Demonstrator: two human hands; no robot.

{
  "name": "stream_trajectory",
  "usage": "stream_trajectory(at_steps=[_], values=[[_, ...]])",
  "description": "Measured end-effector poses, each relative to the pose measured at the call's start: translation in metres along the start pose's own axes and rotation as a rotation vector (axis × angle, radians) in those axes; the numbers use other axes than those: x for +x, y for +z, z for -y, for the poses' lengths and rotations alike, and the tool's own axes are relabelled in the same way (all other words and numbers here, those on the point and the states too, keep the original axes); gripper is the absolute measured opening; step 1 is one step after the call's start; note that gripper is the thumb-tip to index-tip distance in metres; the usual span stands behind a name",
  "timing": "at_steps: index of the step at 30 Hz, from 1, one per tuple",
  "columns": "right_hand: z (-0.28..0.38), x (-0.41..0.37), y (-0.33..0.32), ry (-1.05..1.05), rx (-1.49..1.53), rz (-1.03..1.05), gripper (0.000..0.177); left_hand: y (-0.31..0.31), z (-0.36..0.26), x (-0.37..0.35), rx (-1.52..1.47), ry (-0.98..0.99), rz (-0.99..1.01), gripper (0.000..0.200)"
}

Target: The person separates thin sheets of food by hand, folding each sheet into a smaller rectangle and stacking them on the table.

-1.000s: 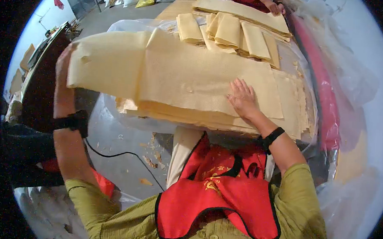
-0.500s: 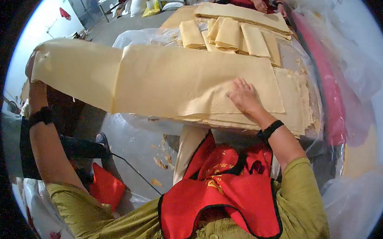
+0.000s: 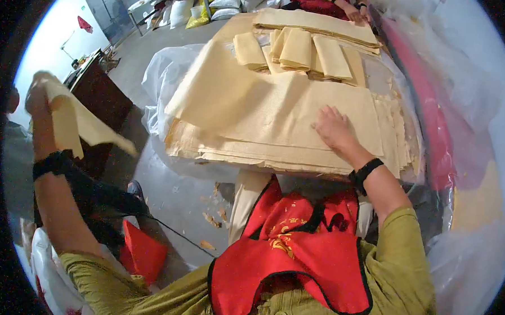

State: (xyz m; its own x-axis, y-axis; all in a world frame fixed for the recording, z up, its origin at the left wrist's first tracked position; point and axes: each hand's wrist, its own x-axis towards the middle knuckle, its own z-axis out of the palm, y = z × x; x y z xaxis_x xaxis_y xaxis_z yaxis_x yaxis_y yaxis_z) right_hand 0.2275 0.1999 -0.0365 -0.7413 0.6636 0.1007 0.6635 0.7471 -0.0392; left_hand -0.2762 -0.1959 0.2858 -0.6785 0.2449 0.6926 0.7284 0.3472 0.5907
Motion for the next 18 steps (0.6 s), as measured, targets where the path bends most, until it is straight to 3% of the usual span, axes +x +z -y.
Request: stream_trajectory(at_steps=[2,5,8,9,12,13,14,15,18], values=[[0.010,-0.012,-0.004,-0.008,0.001,-0.034,0.048,0.056,-0.020,-0.007,-0.047,0.059,0.062,0.027],[-0.004,-0.015,0.009,-0.188,0.119,-0.166,0.039,0.148,-0.065,-0.039,-0.160,0.174,0.191,0.027],[0.009,-0.019,-0.024,-0.070,0.711,-0.114,0.036,0.246,-0.128,-0.102,-0.303,0.305,0.372,0.027],[-0.002,-0.014,-0.018,-0.024,0.994,0.001,0.048,0.280,-0.151,-0.135,-0.354,0.361,0.449,0.027],[0.001,-0.036,-0.059,0.469,1.824,0.227,0.060,0.358,-0.209,-0.260,-0.497,0.569,0.728,0.027],[-0.007,-0.041,-0.055,0.444,1.914,0.283,0.068,0.351,-0.230,-0.306,-0.356,0.545,0.852,0.032],[-0.010,-0.046,-0.052,0.411,1.980,0.268,0.067,0.334,-0.243,-0.347,-0.638,0.257,0.966,0.035],[-0.013,-0.050,-0.049,0.377,2.049,0.254,0.065,0.334,-0.237,-0.388,-0.843,0.295,0.914,0.035],[-0.016,-0.060,-0.035,0.432,2.050,0.090,0.052,0.267,-0.225,-0.433,-0.891,-0.113,1.583,0.032]])
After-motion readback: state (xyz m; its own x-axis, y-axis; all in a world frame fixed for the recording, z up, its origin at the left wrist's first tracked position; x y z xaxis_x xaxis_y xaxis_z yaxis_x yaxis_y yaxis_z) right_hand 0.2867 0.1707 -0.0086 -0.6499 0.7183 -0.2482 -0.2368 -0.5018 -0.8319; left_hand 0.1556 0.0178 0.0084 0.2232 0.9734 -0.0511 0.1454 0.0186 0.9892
